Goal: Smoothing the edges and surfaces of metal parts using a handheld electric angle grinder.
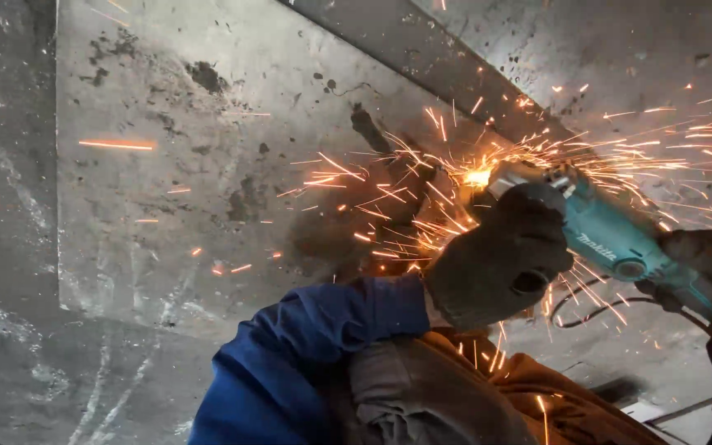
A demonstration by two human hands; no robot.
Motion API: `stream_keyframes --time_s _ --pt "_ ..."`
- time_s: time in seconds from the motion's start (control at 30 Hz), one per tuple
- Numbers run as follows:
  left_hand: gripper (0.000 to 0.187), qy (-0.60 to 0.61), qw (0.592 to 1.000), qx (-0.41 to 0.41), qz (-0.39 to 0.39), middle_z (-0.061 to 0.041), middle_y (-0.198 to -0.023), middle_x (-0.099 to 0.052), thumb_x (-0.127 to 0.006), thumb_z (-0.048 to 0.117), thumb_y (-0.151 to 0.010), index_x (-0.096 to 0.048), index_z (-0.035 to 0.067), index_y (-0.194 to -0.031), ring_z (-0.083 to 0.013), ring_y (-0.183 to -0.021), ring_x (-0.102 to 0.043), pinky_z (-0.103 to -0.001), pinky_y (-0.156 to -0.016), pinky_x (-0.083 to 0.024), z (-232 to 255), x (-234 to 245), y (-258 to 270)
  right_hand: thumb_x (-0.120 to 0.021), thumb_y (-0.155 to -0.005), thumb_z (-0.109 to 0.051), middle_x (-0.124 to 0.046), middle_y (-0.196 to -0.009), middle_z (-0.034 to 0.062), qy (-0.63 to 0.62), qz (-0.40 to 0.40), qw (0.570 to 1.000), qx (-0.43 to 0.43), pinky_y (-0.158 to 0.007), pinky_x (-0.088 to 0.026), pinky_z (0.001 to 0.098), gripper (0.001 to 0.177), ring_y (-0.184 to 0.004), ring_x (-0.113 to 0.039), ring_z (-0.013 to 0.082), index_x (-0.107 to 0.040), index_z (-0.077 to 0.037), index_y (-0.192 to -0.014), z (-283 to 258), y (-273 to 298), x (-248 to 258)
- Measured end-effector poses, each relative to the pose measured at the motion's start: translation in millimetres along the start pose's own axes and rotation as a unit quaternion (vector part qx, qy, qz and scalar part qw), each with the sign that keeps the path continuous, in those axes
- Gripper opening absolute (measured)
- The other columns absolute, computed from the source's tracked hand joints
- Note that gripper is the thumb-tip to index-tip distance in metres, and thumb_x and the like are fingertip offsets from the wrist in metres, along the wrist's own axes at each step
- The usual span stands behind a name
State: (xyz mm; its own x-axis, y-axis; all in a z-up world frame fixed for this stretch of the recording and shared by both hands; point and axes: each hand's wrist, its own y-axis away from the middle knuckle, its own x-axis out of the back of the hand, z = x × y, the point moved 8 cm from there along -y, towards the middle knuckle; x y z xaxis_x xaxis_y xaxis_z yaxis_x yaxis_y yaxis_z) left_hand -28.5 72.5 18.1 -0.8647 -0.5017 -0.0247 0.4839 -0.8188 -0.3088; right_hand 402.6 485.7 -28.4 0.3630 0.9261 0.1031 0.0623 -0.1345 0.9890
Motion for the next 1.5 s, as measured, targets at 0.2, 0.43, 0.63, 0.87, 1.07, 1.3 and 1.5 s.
stream_keyframes --time_s 0.2,0.43,0.63,0.87,1.07,1.3,1.5 --pt "0.023 0.084 0.991 0.003 0.105 -0.007 -0.114 -0.058 -0.068 0.004 -0.087 -0.064 0.013 -0.108 -0.0276 -0.124 -0.054 -0.037 -0.104 -0.046 0.7 22.3 2.0 -0.057 -0.097 -0.031 -0.071 -0.086 0.0355 0.009 0.013 0.999 -0.033 -0.052 -0.055 0.0540 0.049 -0.059 -0.068 0.0440 -0.061 0.013 -0.118 -36.8 -30.9 -101.4" --pt "0.028 0.090 0.996 -0.016 0.019 -0.008 -0.106 -0.057 -0.072 0.010 -0.073 -0.060 0.009 -0.099 -0.0309 -0.115 -0.056 -0.043 -0.105 -0.045 12.0 21.0 -6.2 -0.063 -0.088 -0.022 -0.070 -0.084 0.0322 0.050 0.010 0.997 -0.062 -0.055 -0.055 0.0524 0.042 -0.061 -0.067 0.0410 -0.064 0.013 -0.109 -28.9 -14.3 -125.2" --pt "0.020 0.080 0.996 0.022 -0.030 -0.006 -0.111 -0.055 -0.066 0.004 -0.091 -0.056 0.007 -0.108 -0.0232 -0.110 -0.057 -0.033 -0.103 -0.047 -13.4 -34.2 15.2 -0.068 -0.077 -0.015 -0.066 -0.082 0.0250 0.116 -0.018 0.989 -0.085 -0.059 -0.055 0.0487 0.034 -0.064 -0.066 0.0347 -0.068 0.014 -0.095 -19.7 1.4 -132.1" --pt "0.032 0.046 0.995 -0.068 -0.059 -0.007 -0.106 -0.058 -0.078 0.017 -0.073 -0.064 0.011 -0.102 -0.0284 -0.110 -0.058 -0.043 -0.102 -0.045 26.4 4.8 7.4 -0.067 -0.078 -0.015 -0.068 -0.081 0.0267 0.075 -0.015 0.995 -0.068 -0.059 -0.054 0.0492 0.034 -0.064 -0.066 0.0351 -0.067 0.014 -0.096 9.0 -3.8 -139.8" --pt "0.032 0.019 0.995 -0.084 -0.050 -0.004 -0.104 -0.060 -0.080 0.023 -0.072 -0.067 0.014 -0.101 -0.0265 -0.107 -0.060 -0.049 -0.107 -0.042 35.1 14.2 4.2 -0.066 -0.078 -0.016 -0.069 -0.081 0.0281 0.092 -0.019 0.994 -0.053 -0.058 -0.054 0.0496 0.035 -0.064 -0.066 0.0354 -0.067 0.014 -0.097 -24.4 -19.7 -138.7" --pt "0.029 0.074 0.995 -0.045 -0.041 -0.004 -0.107 -0.062 -0.073 0.010 -0.072 -0.066 0.012 -0.100 -0.0266 -0.111 -0.059 -0.042 -0.102 -0.046 10.5 -16.9 2.5 -0.065 -0.079 -0.017 -0.071 -0.081 0.0298 0.075 -0.013 0.996 -0.047 -0.058 -0.054 0.0501 0.036 -0.064 -0.067 0.0358 -0.067 0.014 -0.098 -18.2 -16.3 -132.7" --pt "0.022 0.073 0.992 -0.049 -0.086 -0.005 -0.102 -0.059 -0.076 0.011 -0.079 -0.065 0.011 -0.098 -0.0256 -0.102 -0.059 -0.041 -0.089 -0.047 18.6 -8.9 -1.3 -0.065 -0.079 -0.017 -0.072 -0.081 0.0309 0.041 -0.009 0.998 -0.039 -0.058 -0.054 0.0504 0.037 -0.064 -0.067 0.0360 -0.066 0.014 -0.098 -8.3 -2.7 -150.2"
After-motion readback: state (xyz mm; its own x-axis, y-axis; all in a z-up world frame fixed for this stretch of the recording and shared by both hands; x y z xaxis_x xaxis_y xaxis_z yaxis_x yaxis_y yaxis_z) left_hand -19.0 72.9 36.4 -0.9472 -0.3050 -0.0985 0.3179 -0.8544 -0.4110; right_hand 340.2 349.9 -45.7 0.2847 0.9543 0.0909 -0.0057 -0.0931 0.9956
